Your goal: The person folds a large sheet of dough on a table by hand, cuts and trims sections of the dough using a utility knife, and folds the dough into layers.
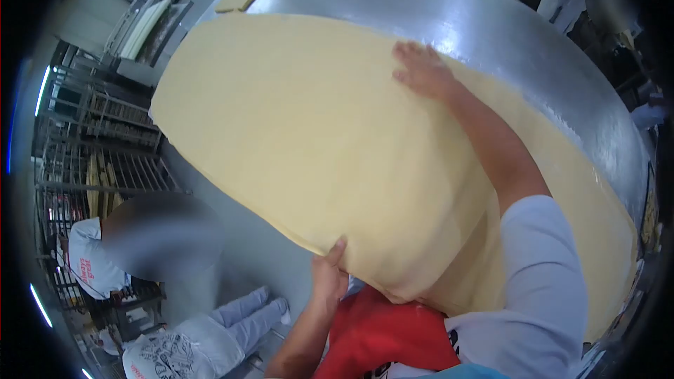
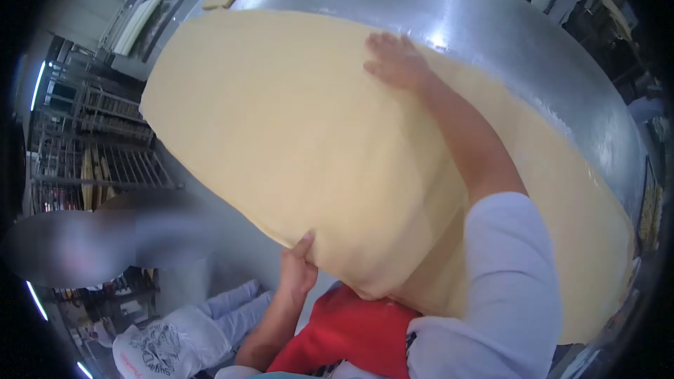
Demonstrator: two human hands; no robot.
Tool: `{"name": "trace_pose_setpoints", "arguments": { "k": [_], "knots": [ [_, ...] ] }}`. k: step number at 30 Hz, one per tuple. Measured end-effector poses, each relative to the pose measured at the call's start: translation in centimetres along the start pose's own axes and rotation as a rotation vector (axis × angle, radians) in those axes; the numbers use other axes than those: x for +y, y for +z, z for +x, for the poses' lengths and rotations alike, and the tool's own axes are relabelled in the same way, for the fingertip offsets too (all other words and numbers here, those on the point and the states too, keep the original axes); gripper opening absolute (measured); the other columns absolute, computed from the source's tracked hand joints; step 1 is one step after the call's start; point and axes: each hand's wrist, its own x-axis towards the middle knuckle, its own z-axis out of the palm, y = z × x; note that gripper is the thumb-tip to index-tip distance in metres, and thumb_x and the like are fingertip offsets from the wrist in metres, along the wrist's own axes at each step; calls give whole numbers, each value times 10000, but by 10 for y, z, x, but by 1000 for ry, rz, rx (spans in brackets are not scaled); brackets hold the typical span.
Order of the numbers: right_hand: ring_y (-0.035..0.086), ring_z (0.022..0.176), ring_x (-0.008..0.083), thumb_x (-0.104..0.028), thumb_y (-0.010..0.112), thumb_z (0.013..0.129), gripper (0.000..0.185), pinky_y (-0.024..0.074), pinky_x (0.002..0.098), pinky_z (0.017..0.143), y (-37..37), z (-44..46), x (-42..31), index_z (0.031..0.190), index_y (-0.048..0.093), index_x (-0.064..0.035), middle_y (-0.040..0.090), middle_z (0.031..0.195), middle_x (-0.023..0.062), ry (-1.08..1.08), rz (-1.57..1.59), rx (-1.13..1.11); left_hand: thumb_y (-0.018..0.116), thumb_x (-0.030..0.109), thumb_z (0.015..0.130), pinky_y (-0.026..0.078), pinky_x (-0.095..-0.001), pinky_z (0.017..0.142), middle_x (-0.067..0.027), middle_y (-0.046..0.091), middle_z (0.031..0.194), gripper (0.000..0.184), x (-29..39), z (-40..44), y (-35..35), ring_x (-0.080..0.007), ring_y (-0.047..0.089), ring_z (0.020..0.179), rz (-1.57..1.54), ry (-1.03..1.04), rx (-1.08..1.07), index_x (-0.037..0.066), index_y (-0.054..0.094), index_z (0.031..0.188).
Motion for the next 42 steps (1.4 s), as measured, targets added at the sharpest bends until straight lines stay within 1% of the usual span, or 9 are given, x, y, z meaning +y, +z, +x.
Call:
{"name": "trace_pose_setpoints", "arguments": {
  "k": [7,12,14,25,28,30,34,36,42],
  "knots": [
    [141,1569,288,-493,356,1059,698,117,556,1243,12,61,12,1621,206,-108,193,1694,99,218,-108,-176,588,166,1035,589,-420,925,-188,631,1293,417,18,16,9,-284,668,1130,-78,-224,-19,-77,493,1361],
    [176,1554,356,-371,431,1038,687,137,564,1240,27,10,-71,1620,191,-97,202,1683,147,-162,-159,-190,590,206,1040,619,-407,858,-177,654,1251,400,-4,21,-9,-264,691,1078,-83,-269,-148,-55,525,1335],
    [125,1568,333,-413,456,1020,718,98,550,1255,19,-26,-141,1610,221,-79,166,1695,136,-294,-138,-298,633,201,1019,553,-287,627,-111,719,1067,292,-2,15,-4,-167,695,806,-37,-207,-156,-12,634,1218],
    [209,1546,300,-467,426,1039,615,142,594,1234,21,-121,-322,1566,367,-155,286,1659,51,-723,1,-132,735,127,920,593,-356,784,-48,713,1105,312,-65,-6,-23,-199,694,992,127,-356,-489,61,654,1213],
    [220,1541,323,-460,469,1023,604,161,605,1222,3,-118,-300,1551,401,-176,293,1654,79,-714,172,-188,754,217,917,524,-306,766,-82,705,1009,217,-68,-17,-30,-183,623,799,264,-197,-508,46,728,1048],
    [235,1529,364,-399,550,993,605,180,594,1218,-23,-145,-261,1530,426,-148,312,1639,117,-432,100,55,807,294,857,501,-396,889,-132,689,1130,306,-79,-31,-40,-270,629,999,756,587,-571,90,738,1075],
    [250,1511,393,-255,631,923,640,196,565,1224,-14,-197,-82,1499,428,-66,324,1608,202,236,184,730,840,404,766,412,-519,1021,-144,648,1277,490,-104,-41,-30,-416,525,1243,1125,966,-512,128,721,1154],
    [287,1485,403,-238,628,911,680,229,506,1226,-2,-223,-24,1509,385,-27,333,1586,245,718,461,753,828,405,771,389,-527,1046,-147,642,1280,482,-123,-44,-27,-419,528,1238,1084,875,-497,144,716,1159],
    [406,1420,369,-168,617,899,669,318,421,1187,9,-214,-38,1490,375,32,444,1509,252,729,631,751,828,357,774,368,-546,1083,-163,639,1245,505,-104,-57,0,-398,537,1215,1437,1379,-204,78,678,1169]
  ]
}}
